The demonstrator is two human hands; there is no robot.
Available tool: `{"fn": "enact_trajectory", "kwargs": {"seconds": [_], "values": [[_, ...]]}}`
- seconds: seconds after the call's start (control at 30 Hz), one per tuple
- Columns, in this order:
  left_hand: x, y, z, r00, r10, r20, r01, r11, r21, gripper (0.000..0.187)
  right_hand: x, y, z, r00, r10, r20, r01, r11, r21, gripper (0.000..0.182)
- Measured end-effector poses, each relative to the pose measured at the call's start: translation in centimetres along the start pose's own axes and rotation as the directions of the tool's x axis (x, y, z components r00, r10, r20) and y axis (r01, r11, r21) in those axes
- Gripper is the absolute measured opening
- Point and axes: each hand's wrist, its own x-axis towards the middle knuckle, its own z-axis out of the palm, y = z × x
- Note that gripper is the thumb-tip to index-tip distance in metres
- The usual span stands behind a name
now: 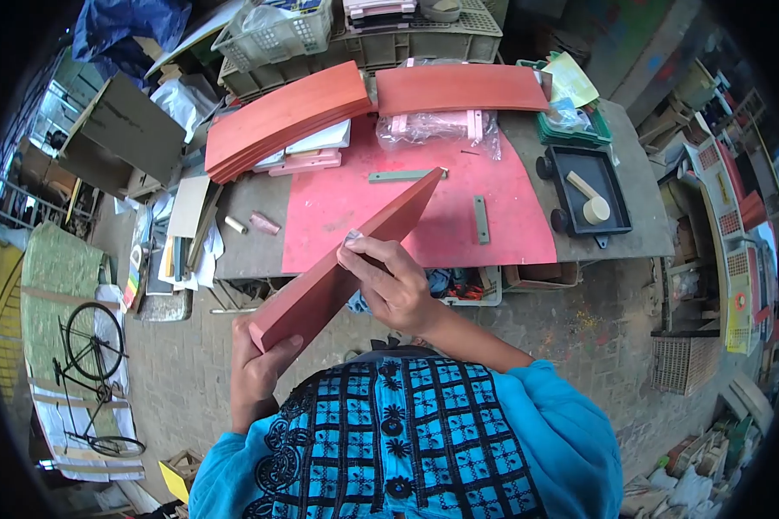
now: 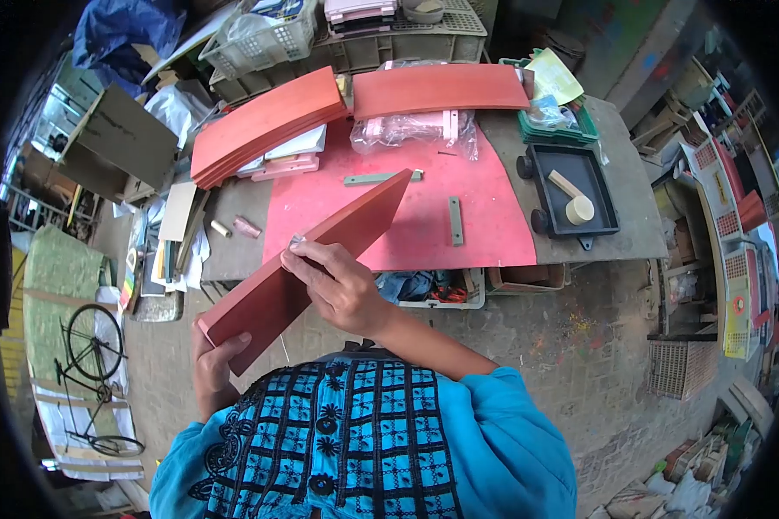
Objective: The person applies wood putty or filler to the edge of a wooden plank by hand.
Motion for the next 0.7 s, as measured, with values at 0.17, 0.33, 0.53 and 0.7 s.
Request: {"fn": "enact_trajectory", "kwargs": {"seconds": [0.17, 0.33, 0.53, 0.7], "values": [[0.8, -2.0, -1.3, 0.995, 0.100, 0.024, -0.101, 0.993, 0.066, 0.051, -1.2, 3.1, -0.3, 0.998, 0.040, -0.042, -0.045, 0.992, -0.120, 0.052], [0.6, -2.7, -1.3, 0.988, 0.152, -0.040, -0.150, 0.987, 0.051, 0.050, -3.1, 7.7, -1.0, 0.982, 0.149, -0.115, -0.171, 0.961, -0.216, 0.048], [1.1, -1.6, -1.3, 0.961, 0.253, 0.115, -0.265, 0.958, 0.107, 0.046, -5.0, 14.7, -2.7, 0.957, 0.232, -0.175, -0.280, 0.896, -0.345, 0.046], [0.9, -0.6, -0.8, 0.946, 0.282, 0.163, -0.306, 0.939, 0.154, 0.050, -6.1, 19.7, -5.3, 0.880, 0.413, -0.237, -0.475, 0.795, -0.378, 0.035]]}}
